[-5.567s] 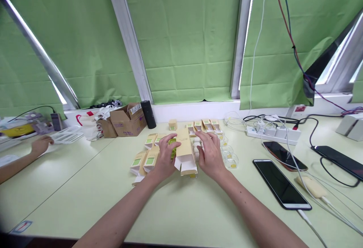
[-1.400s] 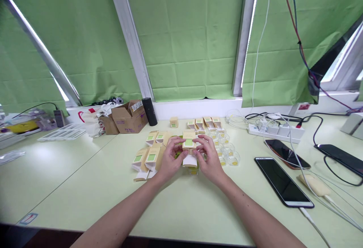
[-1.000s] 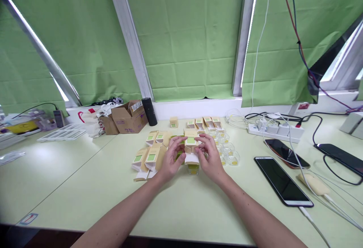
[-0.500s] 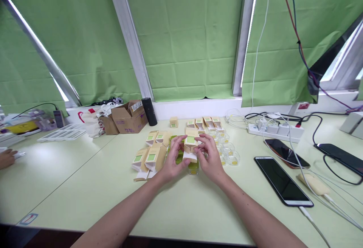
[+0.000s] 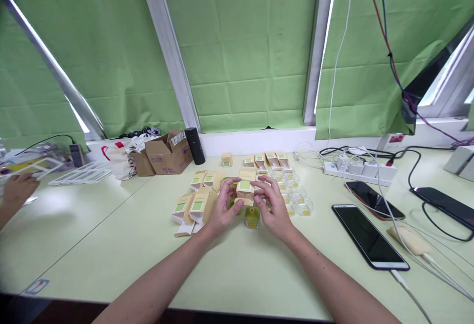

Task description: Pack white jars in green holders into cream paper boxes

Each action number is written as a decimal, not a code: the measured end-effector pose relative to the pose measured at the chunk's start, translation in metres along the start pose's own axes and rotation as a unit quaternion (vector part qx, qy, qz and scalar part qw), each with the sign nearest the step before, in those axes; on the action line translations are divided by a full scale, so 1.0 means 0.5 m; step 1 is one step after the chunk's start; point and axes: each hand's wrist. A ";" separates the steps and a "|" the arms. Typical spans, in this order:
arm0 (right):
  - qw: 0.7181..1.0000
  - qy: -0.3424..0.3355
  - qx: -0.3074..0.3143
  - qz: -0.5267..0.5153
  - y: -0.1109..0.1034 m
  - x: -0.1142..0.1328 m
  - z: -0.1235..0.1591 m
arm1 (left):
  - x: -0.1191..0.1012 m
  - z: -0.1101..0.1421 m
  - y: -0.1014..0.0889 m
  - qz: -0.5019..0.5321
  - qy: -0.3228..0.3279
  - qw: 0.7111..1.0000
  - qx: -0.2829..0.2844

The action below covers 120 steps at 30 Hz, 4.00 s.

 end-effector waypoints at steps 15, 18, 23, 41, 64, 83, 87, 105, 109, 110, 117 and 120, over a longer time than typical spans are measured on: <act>1.000 -0.012 0.025 -0.002 0.000 0.007 0.003 | 0.000 -0.001 0.003 0.020 -0.013 1.000 -0.020; 1.000 -0.012 0.026 0.003 0.001 0.009 0.004 | 0.000 -0.001 0.003 0.015 -0.015 1.000 -0.021; 0.999 -0.018 0.028 0.007 0.000 0.006 0.004 | 0.000 -0.002 0.004 0.003 -0.013 1.000 -0.028; 0.998 -0.042 0.030 0.025 0.002 0.013 0.004 | 0.000 -0.003 0.006 -0.023 -0.008 0.999 -0.045; 0.999 -0.037 0.000 0.032 0.006 -0.002 0.002 | 0.003 -0.001 0.006 -0.053 0.030 0.997 -0.039; 0.998 -0.048 -0.010 0.043 0.008 -0.003 -0.002 | 0.005 -0.002 0.011 -0.062 0.018 0.996 -0.058; 0.998 -0.042 -0.010 0.037 0.007 -0.003 -0.002 | 0.004 -0.002 0.012 -0.071 0.022 0.995 -0.064; 0.993 -0.035 0.030 0.110 0.007 0.000 0.004 | -0.014 0.004 0.003 -0.184 0.051 0.979 -0.075; 0.989 -0.051 0.042 0.129 0.007 0.002 0.007 | -0.013 0.003 0.004 -0.194 0.048 0.977 -0.079; 0.989 -0.053 0.045 0.130 0.007 0.003 0.007 | -0.013 0.003 0.004 -0.195 0.049 0.976 -0.082; 0.986 -0.102 0.049 0.119 0.007 0.023 0.000 | -0.011 -0.005 0.003 -0.186 0.045 0.974 -0.120; 0.982 -0.118 0.051 0.141 0.007 0.026 0.001 | -0.007 -0.008 0.002 -0.178 0.029 0.976 -0.126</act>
Point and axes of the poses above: each hand's wrist, its own z-axis away from the middle knuckle, its own y-axis out of the palm, x = y × z, and after that the axes turned 10 degrees about -z, right-handed
